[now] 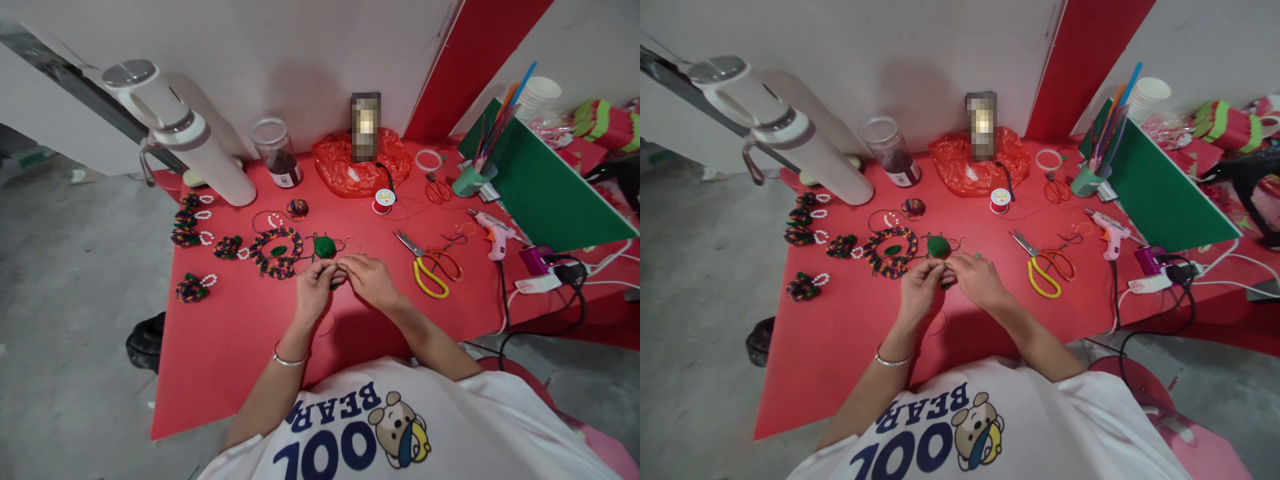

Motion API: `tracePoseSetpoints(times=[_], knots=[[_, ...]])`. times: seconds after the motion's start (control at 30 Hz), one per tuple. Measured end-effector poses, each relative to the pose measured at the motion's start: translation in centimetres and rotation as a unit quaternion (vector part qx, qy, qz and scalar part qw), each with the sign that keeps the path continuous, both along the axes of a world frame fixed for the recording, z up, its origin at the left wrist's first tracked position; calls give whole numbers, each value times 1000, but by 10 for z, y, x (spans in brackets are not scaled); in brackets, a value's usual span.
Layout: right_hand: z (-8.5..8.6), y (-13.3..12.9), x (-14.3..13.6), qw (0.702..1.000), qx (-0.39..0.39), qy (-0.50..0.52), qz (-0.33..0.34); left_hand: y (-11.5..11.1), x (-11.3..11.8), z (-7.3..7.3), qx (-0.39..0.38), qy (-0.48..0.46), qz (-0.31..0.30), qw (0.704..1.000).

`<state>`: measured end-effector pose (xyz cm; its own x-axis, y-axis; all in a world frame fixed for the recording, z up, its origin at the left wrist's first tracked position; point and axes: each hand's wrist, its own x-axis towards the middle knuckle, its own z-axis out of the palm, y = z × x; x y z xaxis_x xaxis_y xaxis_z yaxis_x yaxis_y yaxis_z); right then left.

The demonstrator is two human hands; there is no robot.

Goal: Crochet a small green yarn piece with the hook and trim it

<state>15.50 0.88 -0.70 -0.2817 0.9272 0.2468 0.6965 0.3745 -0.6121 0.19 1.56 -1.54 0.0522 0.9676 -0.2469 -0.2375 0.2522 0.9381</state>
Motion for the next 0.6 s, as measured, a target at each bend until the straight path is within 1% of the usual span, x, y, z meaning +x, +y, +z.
tracePoseSetpoints(times=[0.2, 0.43, 0.6], knots=[[-1, -2, 0, 999, 5, -41, 0, 0, -1, 0, -10, 0, 1, 1000], [-6, 1, 3, 999, 19, -35, 10, 1, -1, -2, -15, -13, -5, 1000], [-5, 0, 3, 999, 26, -44, 9, 2, -2, -1, -24, -21, -4, 999]])
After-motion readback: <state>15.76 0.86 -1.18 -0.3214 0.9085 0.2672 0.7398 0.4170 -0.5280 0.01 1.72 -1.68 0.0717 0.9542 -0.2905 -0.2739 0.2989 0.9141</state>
